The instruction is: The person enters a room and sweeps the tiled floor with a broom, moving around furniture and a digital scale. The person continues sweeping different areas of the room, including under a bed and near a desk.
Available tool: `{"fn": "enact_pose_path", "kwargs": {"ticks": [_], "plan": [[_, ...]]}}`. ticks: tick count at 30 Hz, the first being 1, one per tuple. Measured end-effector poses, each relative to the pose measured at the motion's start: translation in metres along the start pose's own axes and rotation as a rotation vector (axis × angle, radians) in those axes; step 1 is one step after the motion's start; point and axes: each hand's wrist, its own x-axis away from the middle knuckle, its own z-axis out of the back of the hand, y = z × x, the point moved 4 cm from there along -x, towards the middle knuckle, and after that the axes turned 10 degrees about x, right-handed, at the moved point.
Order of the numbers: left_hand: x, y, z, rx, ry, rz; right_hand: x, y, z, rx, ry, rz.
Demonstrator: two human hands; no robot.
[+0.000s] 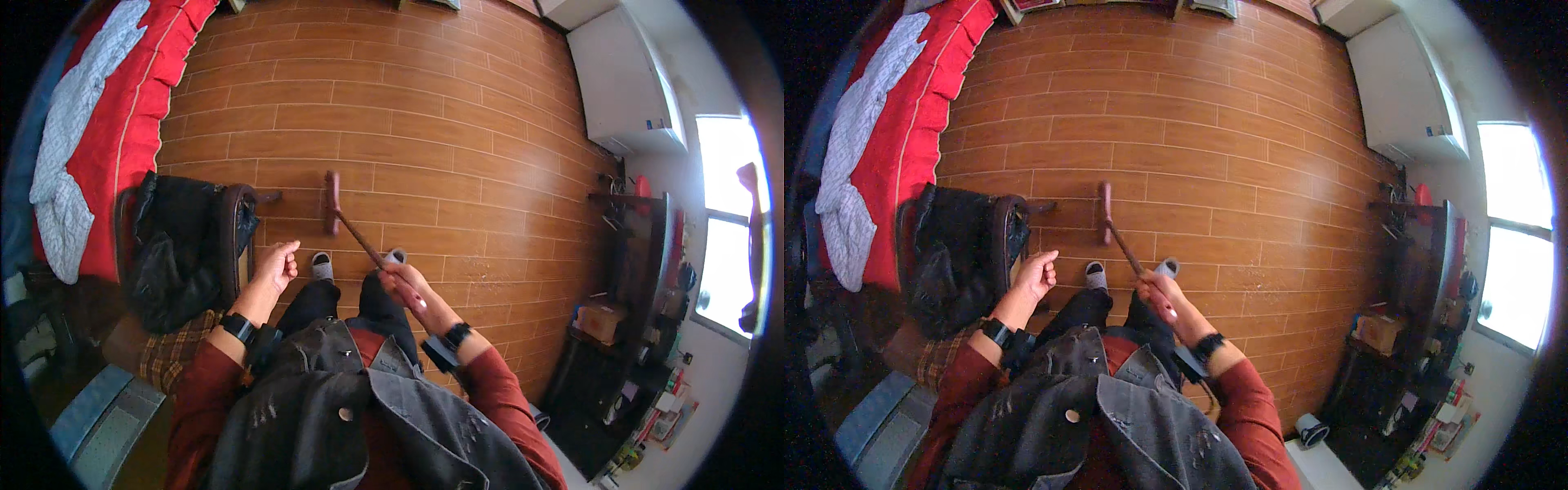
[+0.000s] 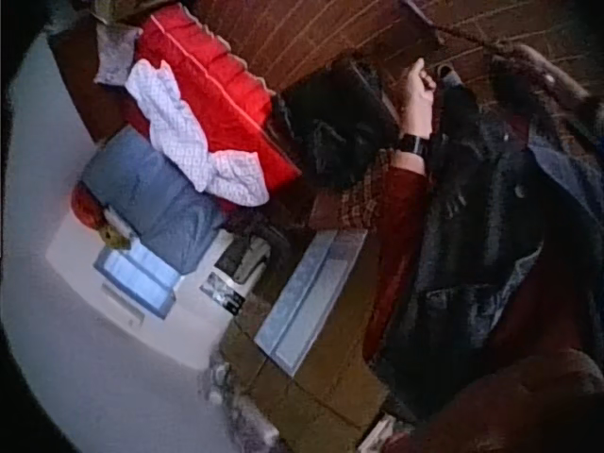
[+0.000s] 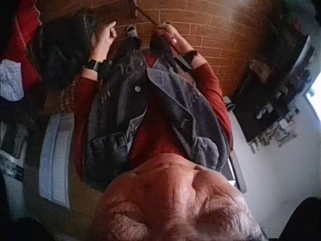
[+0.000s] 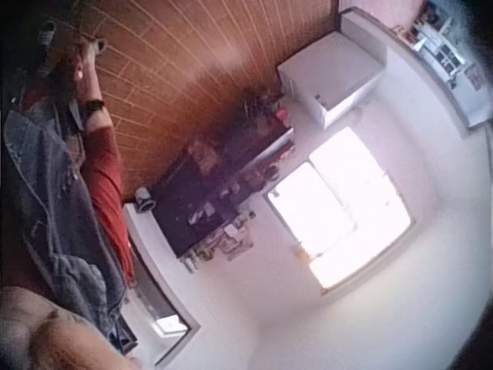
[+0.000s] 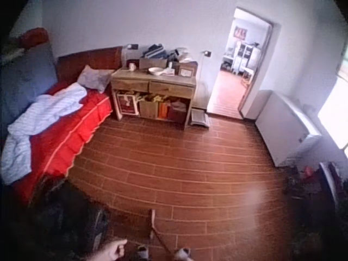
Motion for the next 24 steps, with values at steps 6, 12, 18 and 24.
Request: {"fn": "enact_pose_path", "kwargs": {"ticks": [6,12,18,24], "plan": [[-0.001,-0.007,-0.019,-0.026,0.135,-0.086,-0.088,-0.086,-0.01,-0.168,-0.138,-0.102],[-0.012,-0.027,-0.07,0.014,0.156,-0.059,-0.005,-0.152,0.114,-0.463,-0.137,0.037],[-0.026,-0.051,-0.168,-0.104,0.062,-0.051,0.125,-0.134,0.258,-0.867,-0.215,0.081],[-0.032,-0.053,-0.229,-0.186,0.023,-0.076,0.203,-0.086,0.32,-0.967,-0.058,0.218]]}}
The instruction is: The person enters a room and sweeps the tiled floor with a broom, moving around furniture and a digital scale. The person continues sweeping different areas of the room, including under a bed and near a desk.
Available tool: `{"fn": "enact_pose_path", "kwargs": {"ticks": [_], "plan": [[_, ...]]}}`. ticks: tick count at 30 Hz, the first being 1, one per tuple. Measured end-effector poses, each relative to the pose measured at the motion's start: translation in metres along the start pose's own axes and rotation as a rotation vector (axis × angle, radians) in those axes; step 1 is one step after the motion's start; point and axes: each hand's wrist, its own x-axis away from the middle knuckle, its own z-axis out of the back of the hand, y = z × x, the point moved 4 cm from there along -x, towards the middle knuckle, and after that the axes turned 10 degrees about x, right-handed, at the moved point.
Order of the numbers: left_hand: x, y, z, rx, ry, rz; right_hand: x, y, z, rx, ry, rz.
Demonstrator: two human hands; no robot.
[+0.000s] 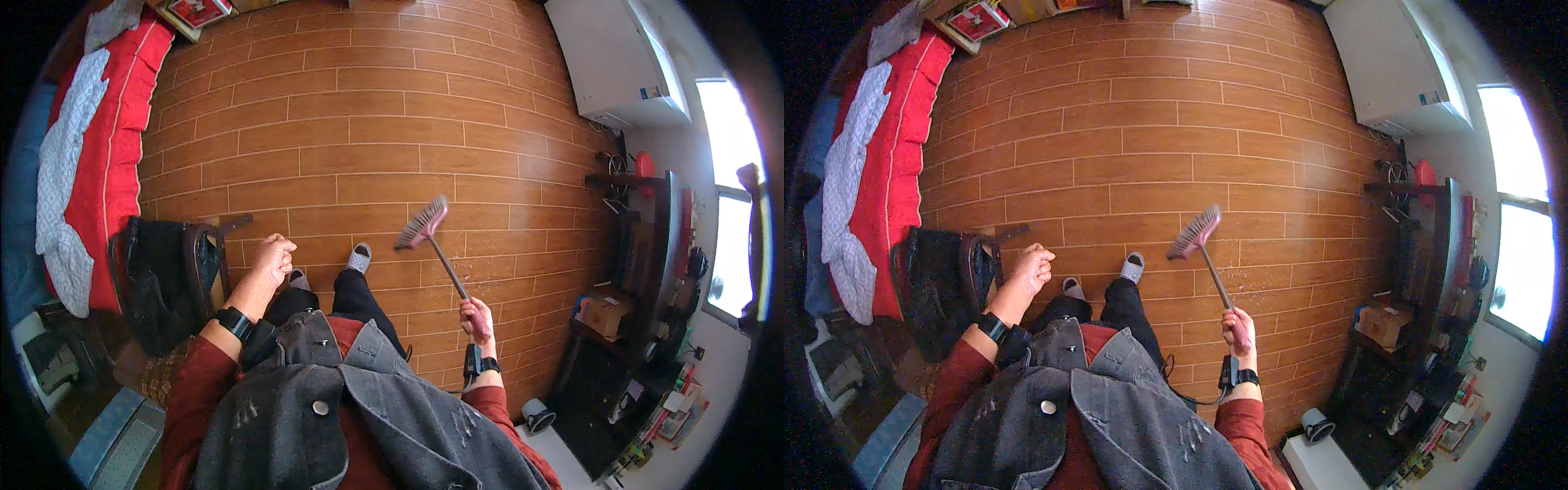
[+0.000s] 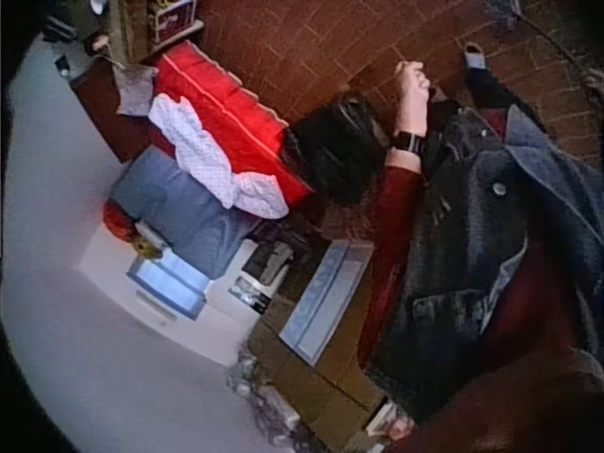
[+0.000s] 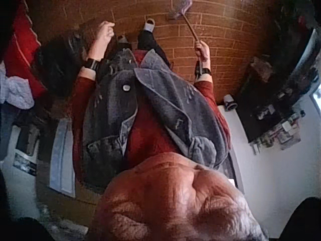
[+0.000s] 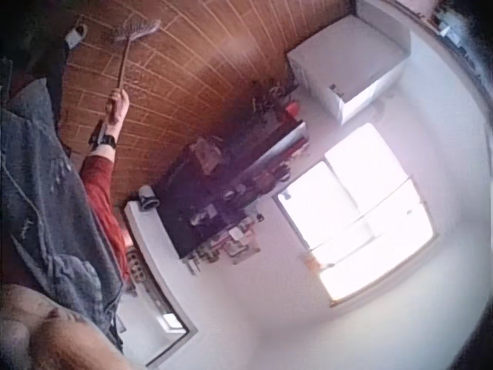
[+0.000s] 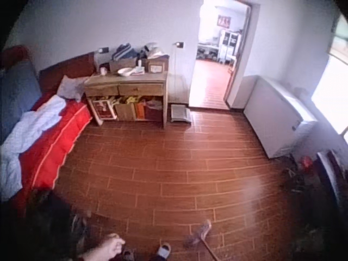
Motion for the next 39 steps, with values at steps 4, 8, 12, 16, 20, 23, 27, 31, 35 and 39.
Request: {"fn": "enact_pose_path", "kwargs": {"ticks": [4,8,12,16,20,23,27,31,35,39], "plan": [[-0.004,0.01,-0.02,-0.004,-0.027,-0.007,0.028,0.01,-0.008,0.21,-0.111,0.062],[-0.009,0.023,-0.028,0.017,-0.033,-0.045,0.018,0.03,-0.039,0.017,0.028,0.112],[-0.018,0.046,-0.022,0.054,-0.027,-0.075,0.015,0.055,-0.081,-0.057,-0.056,-0.005],[-0.031,0.079,-0.008,0.13,-0.049,-0.086,-0.027,0.077,-0.109,-0.014,-0.041,-0.058],[-0.053,0.118,0.008,0.173,-0.05,-0.069,-0.092,0.101,-0.14,0.077,0.135,-0.129],[-0.085,0.16,0.028,0.246,-0.088,-0.018,-0.118,0.123,-0.188,0.142,0.172,-0.181],[-0.129,0.242,0.058,0.382,-0.135,0.068,-0.162,0.176,-0.282,0.373,0.212,-0.285],[-0.143,0.35,0.098,0.465,-0.045,-0.013,-0.229,0.247,-0.385,0.731,0.206,-0.37],[-0.176,0.447,0.151,0.542,-0.028,-0.103,-0.309,0.298,-0.49,1.515,0.246,-0.188],[-0.197,0.502,0.185,0.658,-0.014,-0.117,-0.386,0.346,-0.584,2.113,0.149,0.028]]}}
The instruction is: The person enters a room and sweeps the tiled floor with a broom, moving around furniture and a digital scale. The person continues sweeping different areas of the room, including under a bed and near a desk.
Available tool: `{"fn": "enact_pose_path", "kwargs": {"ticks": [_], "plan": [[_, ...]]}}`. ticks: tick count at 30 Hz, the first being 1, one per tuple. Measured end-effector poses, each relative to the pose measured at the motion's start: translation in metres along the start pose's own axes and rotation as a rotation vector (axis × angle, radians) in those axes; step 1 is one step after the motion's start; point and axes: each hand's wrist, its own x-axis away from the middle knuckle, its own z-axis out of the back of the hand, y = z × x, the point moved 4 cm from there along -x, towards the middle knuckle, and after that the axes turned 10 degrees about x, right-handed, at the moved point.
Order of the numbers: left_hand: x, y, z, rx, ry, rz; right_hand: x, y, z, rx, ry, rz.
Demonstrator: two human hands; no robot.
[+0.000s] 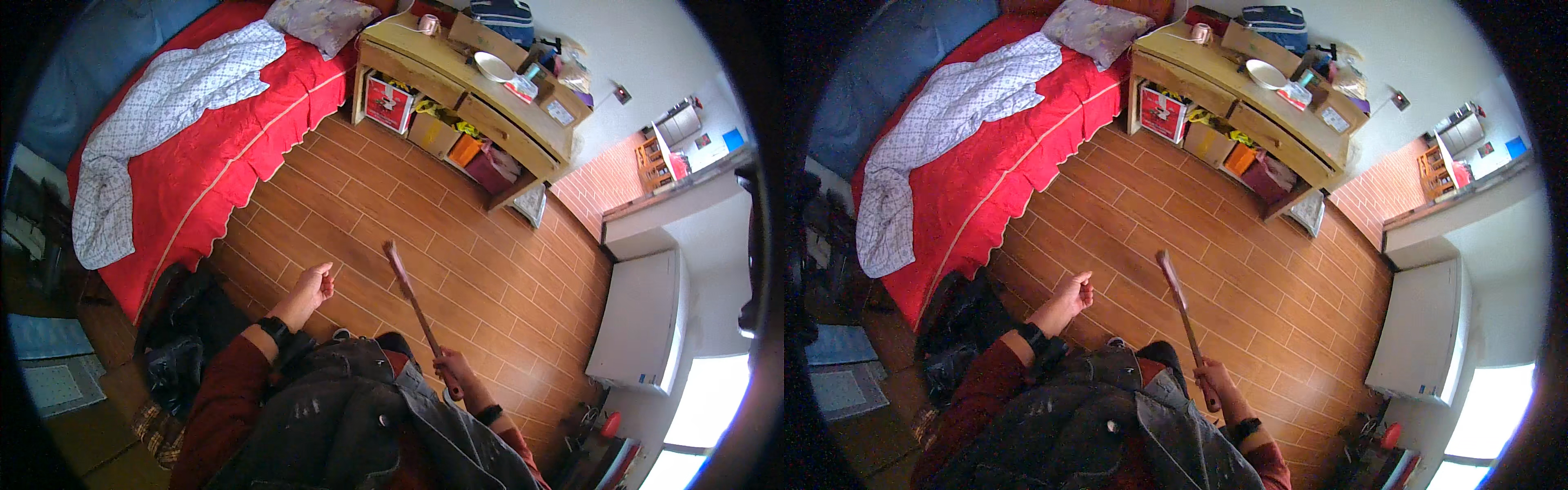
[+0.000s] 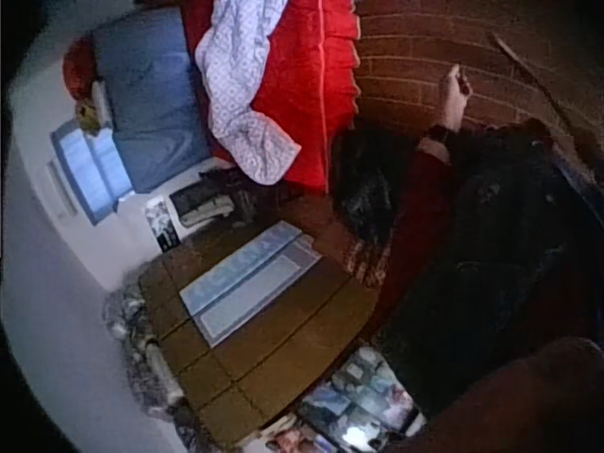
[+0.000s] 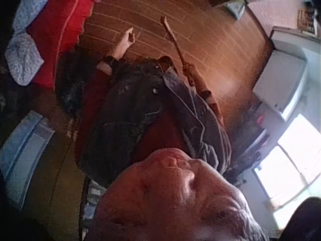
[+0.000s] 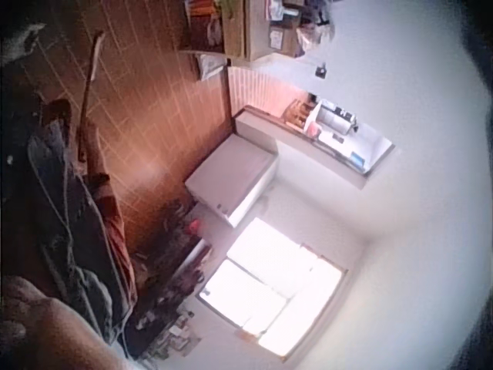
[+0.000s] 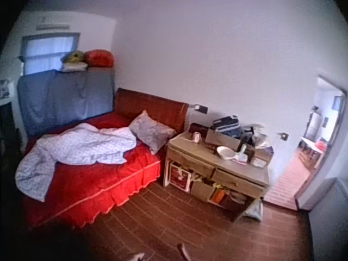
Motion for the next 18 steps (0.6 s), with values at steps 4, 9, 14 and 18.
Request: {"fn": "enact_pose_path", "kwargs": {"ticks": [4,9,14,18], "plan": [[-0.022,0.036,-0.013,0.006,-0.033,-0.044,-0.069,-0.104,0.017,0.238,0.089,0.105],[-0.059,0.089,-0.029,0.16,0.195,-0.073,-0.172,-0.22,0.048,0.427,0.151,0.16],[-0.086,0.152,-0.059,0.306,0.295,-0.157,-0.282,-0.321,0.089,0.343,0.202,0.173],[-0.106,0.179,-0.089,0.257,0.313,-0.183,-0.357,-0.372,0.117,0.261,0.226,0.088]]}}
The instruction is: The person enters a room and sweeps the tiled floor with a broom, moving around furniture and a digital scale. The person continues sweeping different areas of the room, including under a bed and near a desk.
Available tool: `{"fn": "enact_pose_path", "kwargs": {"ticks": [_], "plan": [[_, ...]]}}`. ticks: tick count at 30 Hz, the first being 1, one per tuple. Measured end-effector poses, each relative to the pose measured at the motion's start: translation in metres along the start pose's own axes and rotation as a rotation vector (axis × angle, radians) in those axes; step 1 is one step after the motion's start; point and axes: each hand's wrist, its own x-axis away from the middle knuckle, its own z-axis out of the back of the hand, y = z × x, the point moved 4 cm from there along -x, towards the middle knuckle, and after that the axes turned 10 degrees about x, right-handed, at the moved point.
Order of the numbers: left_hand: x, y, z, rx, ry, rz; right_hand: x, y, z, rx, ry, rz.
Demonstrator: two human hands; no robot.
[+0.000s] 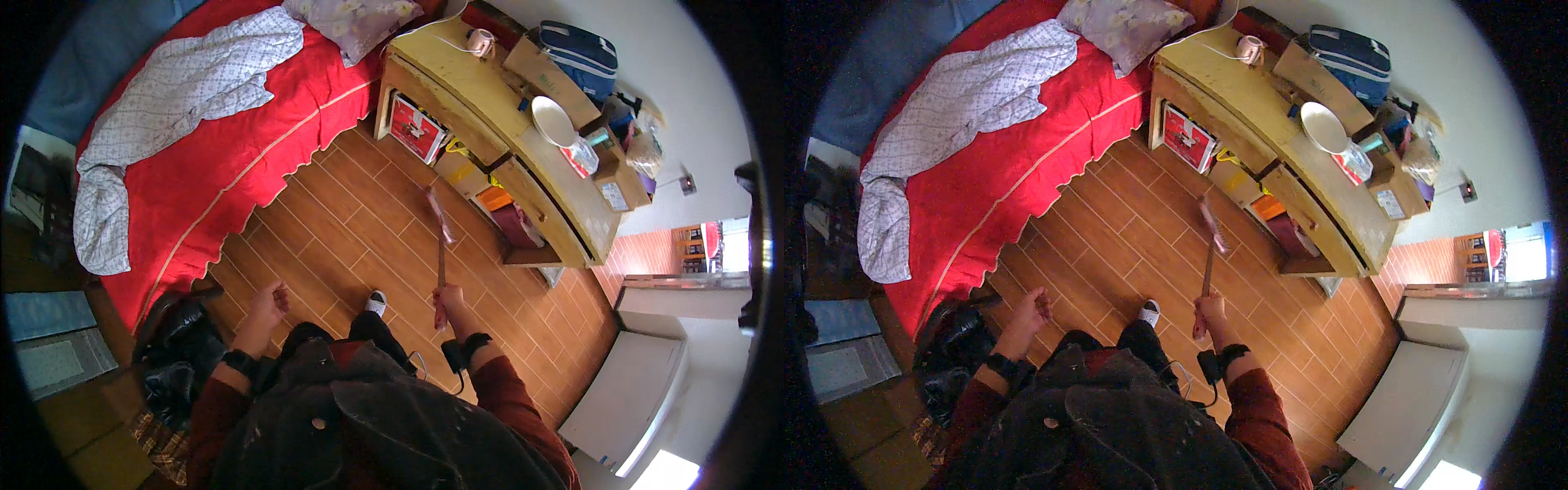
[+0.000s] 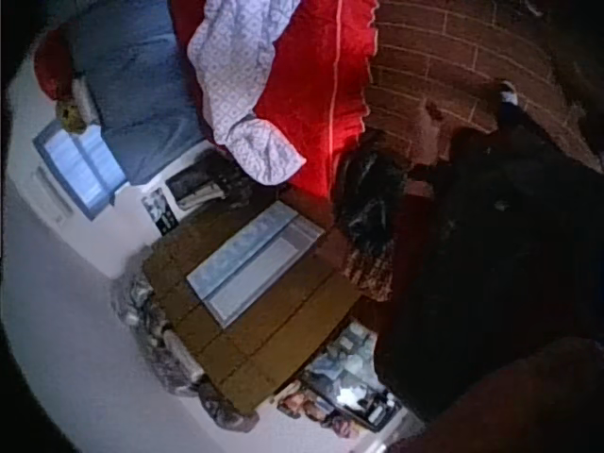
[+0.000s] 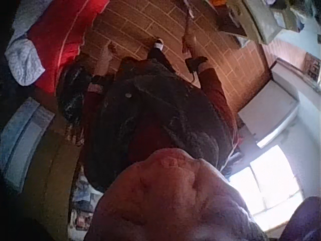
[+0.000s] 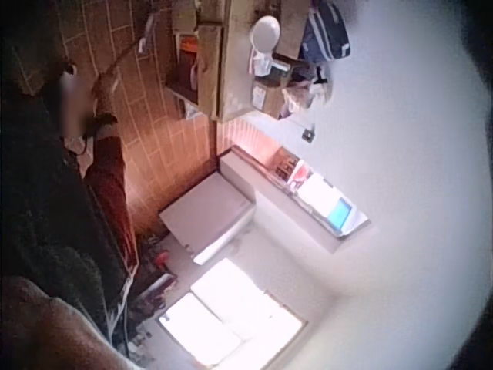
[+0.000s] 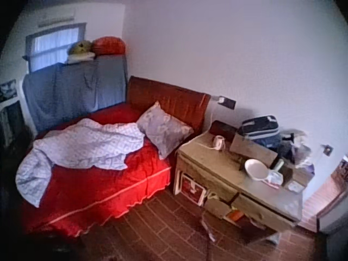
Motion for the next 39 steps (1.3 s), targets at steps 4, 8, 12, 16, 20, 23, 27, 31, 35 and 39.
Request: {"fn": "enact_pose_path", "kwargs": {"ticks": [4,8,12,16,20,23,27,31,35,39], "plan": [[-0.031,0.003,-0.016,-0.008,-0.005,0.04,-0.075,-0.017,0.005,-0.192,0.06,-0.19],[-0.071,0.014,-0.029,-0.022,0.046,0.134,-0.134,-0.045,-0.017,-0.319,0.149,-0.335],[-0.12,0.037,-0.05,-0.09,0.024,0.253,-0.168,-0.09,-0.057,-0.374,0.16,-0.301],[-0.166,0.073,-0.066,-0.11,-0.065,0.28,-0.228,-0.13,-0.12,-0.111,0.277,-0.258],[-0.199,0.131,-0.067,-0.098,-0.054,0.278,-0.287,-0.164,-0.199,0.355,0.293,-0.165],[-0.223,0.165,-0.056,-0.076,-0.082,0.285,-0.3,-0.189,-0.249,0.41,0.302,-0.179],[-0.239,0.195,-0.047,-0.076,0.001,0.259,-0.289,-0.223,-0.29,0.336,0.304,-0.238],[-0.246,0.2,-0.052,-0.137,-0.039,0.352,-0.259,-0.242,-0.32,0.487,0.315,-0.202],[-0.247,0.198,-0.06,-0.153,-0.016,0.378,-0.261,-0.26,-0.342,0.333,0.25,-0.156],[-0.25,0.199,-0.066,-0.184,-0.031,0.355,-0.285,-0.291,-0.351,0.319,0.252,-0.118]]}}
